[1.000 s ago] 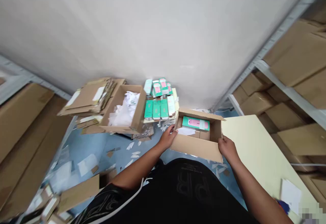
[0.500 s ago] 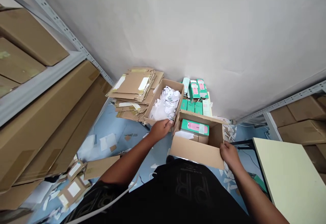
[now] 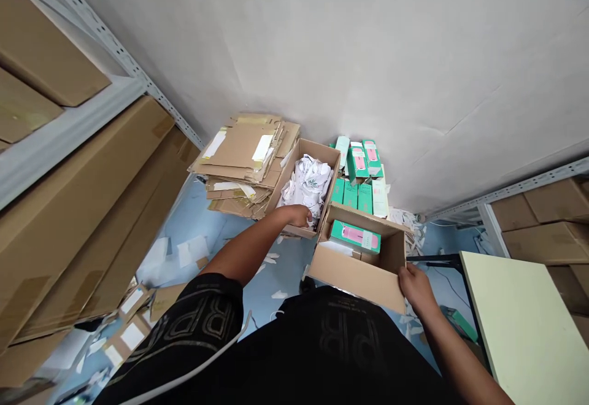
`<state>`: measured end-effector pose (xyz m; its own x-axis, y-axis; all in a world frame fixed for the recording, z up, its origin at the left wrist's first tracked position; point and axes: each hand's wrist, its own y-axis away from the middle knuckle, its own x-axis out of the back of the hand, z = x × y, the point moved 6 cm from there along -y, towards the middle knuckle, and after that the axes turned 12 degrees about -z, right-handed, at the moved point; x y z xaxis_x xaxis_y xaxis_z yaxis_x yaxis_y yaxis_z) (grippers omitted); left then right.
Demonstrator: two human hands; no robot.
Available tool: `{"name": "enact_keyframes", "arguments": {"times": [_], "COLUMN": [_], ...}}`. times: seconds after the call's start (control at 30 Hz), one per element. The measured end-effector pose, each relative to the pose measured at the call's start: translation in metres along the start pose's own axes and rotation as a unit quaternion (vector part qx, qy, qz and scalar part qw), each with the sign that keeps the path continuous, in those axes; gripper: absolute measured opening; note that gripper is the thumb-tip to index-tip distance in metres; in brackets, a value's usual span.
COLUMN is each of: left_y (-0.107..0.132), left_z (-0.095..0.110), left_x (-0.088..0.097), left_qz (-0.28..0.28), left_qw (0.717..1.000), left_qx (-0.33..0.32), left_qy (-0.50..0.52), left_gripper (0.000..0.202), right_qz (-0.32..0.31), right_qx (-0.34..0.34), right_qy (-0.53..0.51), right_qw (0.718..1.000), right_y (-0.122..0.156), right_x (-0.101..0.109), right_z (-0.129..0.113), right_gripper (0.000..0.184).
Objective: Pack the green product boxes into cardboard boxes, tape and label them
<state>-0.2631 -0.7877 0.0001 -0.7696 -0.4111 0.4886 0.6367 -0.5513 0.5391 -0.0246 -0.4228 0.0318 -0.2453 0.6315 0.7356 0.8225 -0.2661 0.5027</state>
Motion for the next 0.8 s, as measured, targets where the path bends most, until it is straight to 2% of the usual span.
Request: {"name": "enact_keyframes", "arguments": {"times": [0.1,0.13,0.2,0.27,0.33,0.4,0.47,0.57,0.67,0.73,0.8], "left_y": [0.005,0.008,0.02,0.035,0.051,0.065,0.076,0.084,0.084,0.075,0.06], "left_z": [0.005,0.008,0.017,0.025,0.033,0.041,0.051,0.064,0.068,0.065,0.054], "left_x": [0.0,0.007,0.03,0.056,0.08,0.101,0.117,0.13,0.13,0.117,0.093], "left_qz": [-0.054,-0.032,0.059,0.153,0.224,0.269,0.288,0.287,0.268,0.198,0.092], "left_qw": [0.998,0.998,0.995,0.983,0.965,0.943,0.925,0.917,0.935,0.966,0.991], "left_qx": [-0.012,-0.026,-0.066,-0.101,-0.124,-0.14,-0.159,-0.176,-0.176,-0.155,-0.087], "left_qy": [-0.034,-0.04,-0.034,-0.001,0.062,0.136,0.192,0.214,0.154,0.068,-0.046], "left_gripper": [0.023,0.024,0.027,0.028,0.028,0.028,0.03,0.032,0.032,0.03,0.029], "right_qz": [-0.004,-0.004,-0.002,0.002,0.005,0.003,0.001,0.0,-0.001,-0.001,0.0], "right_qx": [-0.001,-0.002,-0.003,-0.003,-0.001,-0.002,-0.006,-0.012,-0.016,-0.015,-0.013], "right_qy": [-0.015,-0.017,-0.014,-0.007,-0.001,0.002,0.004,0.009,0.016,0.014,0.009], "right_qw": [1.0,1.0,1.0,1.0,1.0,1.0,1.0,1.0,1.0,1.0,1.0], "right_y": [-0.001,-0.001,-0.002,-0.002,-0.003,-0.005,-0.006,-0.008,-0.008,-0.008,-0.007], "right_x": [-0.001,-0.002,-0.002,-0.002,-0.002,-0.001,-0.001,-0.001,-0.003,-0.004,-0.006], "right_z": [0.0,0.0,0.001,0.001,0.0,-0.002,-0.003,-0.003,-0.001,0.001,0.001], "right_gripper": [0.032,0.032,0.032,0.031,0.031,0.032,0.032,0.033,0.034,0.036,0.036]}}
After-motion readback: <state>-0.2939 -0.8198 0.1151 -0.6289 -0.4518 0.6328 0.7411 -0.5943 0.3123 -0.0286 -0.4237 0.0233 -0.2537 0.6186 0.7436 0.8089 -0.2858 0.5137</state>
